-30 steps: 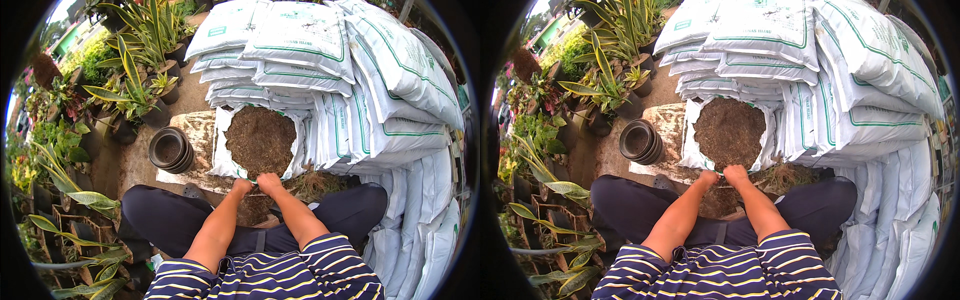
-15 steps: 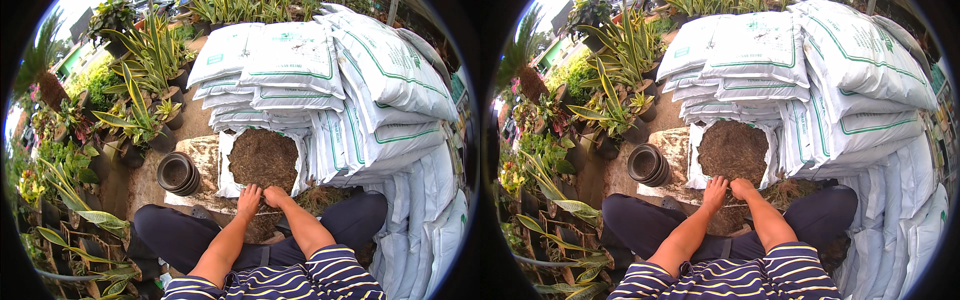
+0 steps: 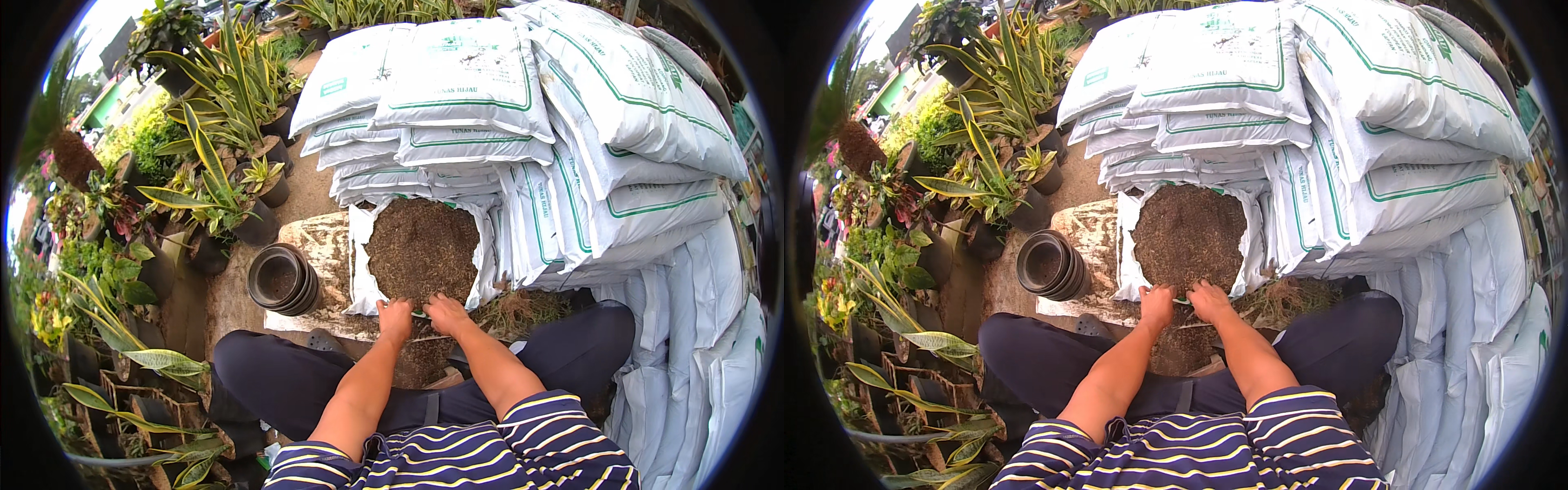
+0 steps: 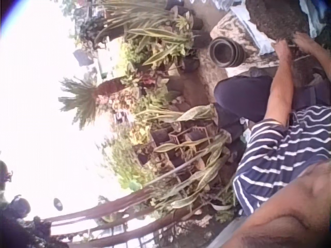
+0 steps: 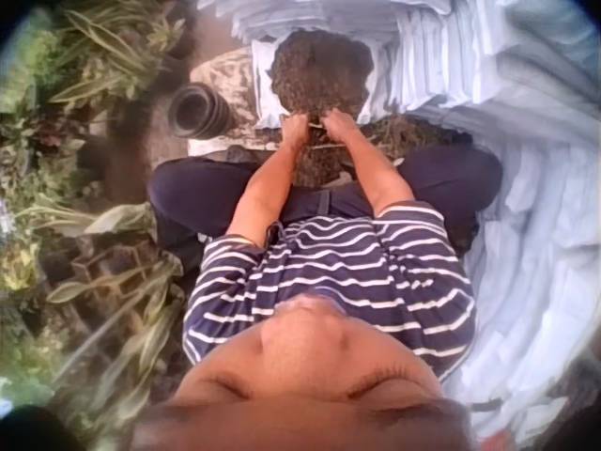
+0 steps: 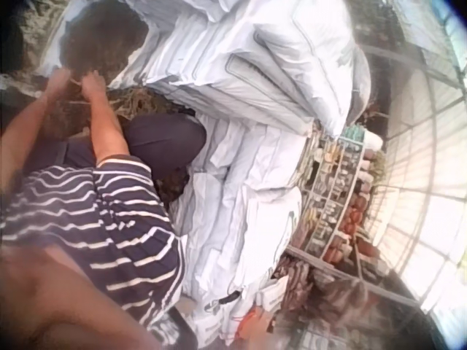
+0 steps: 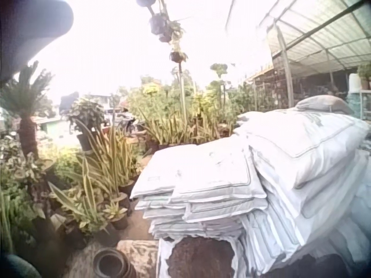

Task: The person scoops soil from a large white bag using a small grey cup and transfers it into a black plastic pot.

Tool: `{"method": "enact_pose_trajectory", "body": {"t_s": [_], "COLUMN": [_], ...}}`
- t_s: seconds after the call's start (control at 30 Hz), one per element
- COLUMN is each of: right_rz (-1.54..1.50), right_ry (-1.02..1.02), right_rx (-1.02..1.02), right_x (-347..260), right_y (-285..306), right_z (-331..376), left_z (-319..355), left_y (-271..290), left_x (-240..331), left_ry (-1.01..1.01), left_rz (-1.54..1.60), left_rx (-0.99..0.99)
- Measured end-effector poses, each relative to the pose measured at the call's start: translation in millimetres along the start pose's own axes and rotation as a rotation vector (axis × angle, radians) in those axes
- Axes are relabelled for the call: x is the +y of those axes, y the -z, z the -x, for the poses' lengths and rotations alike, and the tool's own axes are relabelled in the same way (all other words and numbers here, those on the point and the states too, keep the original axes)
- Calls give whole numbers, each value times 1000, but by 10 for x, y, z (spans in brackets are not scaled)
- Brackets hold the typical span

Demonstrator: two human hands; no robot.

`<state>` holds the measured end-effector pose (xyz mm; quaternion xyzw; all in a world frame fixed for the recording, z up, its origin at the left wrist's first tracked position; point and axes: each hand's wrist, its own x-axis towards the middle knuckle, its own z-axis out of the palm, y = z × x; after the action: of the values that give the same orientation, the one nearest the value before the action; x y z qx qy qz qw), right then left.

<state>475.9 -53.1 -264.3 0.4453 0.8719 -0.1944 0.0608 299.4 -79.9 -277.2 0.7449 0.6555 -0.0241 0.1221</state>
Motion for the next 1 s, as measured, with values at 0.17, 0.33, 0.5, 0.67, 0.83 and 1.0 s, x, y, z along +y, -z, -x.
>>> {"method": "enact_pose_trajectory", "body": {"t_s": [0.17,0.33,0.5,0.67,0.83,1.0], "right_rz": [26,-37,-255,-493,-380,-331], "right_ry": [-105,-280,-513,-598,-634,-546], "right_rx": [150,51,15,-105,-149,-121], "right_x": [-7,40,76,202,253,247], "right_y": [24,84,47,66,54,1], "right_z": [18,79,113,-15,8,-26], "left_z": [3,-2,2,-3,-26,-108], "left_y": [112,169,219,244,185,93], "left_x": [76,10,44,26,54,15], "left_ry": [97,107,90,134,140,189], "left_rz": [66,97,128,156,227,190], "left_rx": [-79,-108,-159,-175,-99,-214]}}
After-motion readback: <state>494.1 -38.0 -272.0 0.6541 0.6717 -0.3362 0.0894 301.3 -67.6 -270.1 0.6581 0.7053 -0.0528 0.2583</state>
